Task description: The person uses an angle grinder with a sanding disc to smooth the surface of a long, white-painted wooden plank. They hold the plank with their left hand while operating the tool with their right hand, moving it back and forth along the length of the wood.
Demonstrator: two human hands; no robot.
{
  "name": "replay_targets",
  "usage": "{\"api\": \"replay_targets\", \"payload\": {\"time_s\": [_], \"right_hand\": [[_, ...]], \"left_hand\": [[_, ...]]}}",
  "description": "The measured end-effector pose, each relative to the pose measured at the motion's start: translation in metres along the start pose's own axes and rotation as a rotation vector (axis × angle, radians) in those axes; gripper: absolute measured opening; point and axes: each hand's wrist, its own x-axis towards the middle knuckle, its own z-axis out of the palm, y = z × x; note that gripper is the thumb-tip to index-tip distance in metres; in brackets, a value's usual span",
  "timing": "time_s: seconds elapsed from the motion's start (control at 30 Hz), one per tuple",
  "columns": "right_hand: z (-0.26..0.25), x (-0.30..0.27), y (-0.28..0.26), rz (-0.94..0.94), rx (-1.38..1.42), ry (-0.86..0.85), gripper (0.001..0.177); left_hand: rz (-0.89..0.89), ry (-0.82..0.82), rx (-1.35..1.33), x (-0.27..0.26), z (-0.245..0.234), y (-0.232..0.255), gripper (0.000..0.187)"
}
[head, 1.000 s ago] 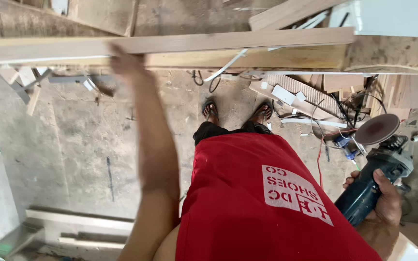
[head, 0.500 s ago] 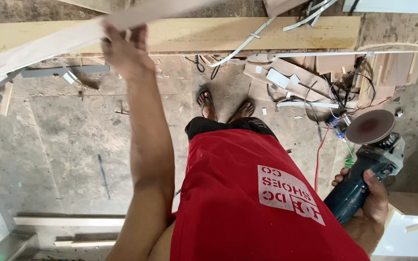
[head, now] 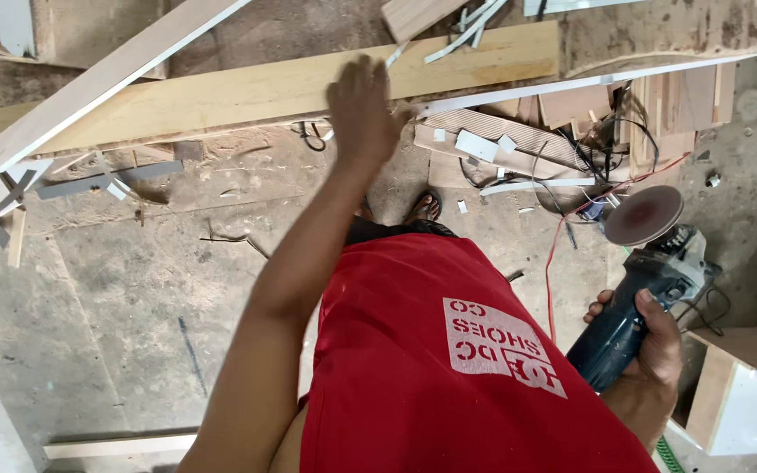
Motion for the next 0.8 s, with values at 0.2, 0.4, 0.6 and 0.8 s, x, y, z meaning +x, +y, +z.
{"api": "replay_targets", "payload": {"time_s": [0.2, 0.4, 0.6, 0.8], "right_hand": [[-0.045, 0.031, -0.003, -0.063, -0.037, -0.039, 0.043], [-0.052, 0.046, -0.019, -0.074, -0.051, -0.020, 0.043], [-0.055, 0.048, -0.034, -0.067, 0.029, -0.062, 0.041], [-0.060, 0.036, -0.035, -0.137, 0.029, -0.027, 0.045]], "left_hand": [[0.555, 0.278, 0.406, -0.014, 0.033, -0.004, 0.018], [0.493, 0.171, 0.068, 0.003, 0.039, 0.024, 0.037], [0.522, 0.263, 0.216, 0.052, 0.085, 0.090, 0.060], [0.388, -0.009, 0.481, 0.093, 0.119, 0.096, 0.053]]}}
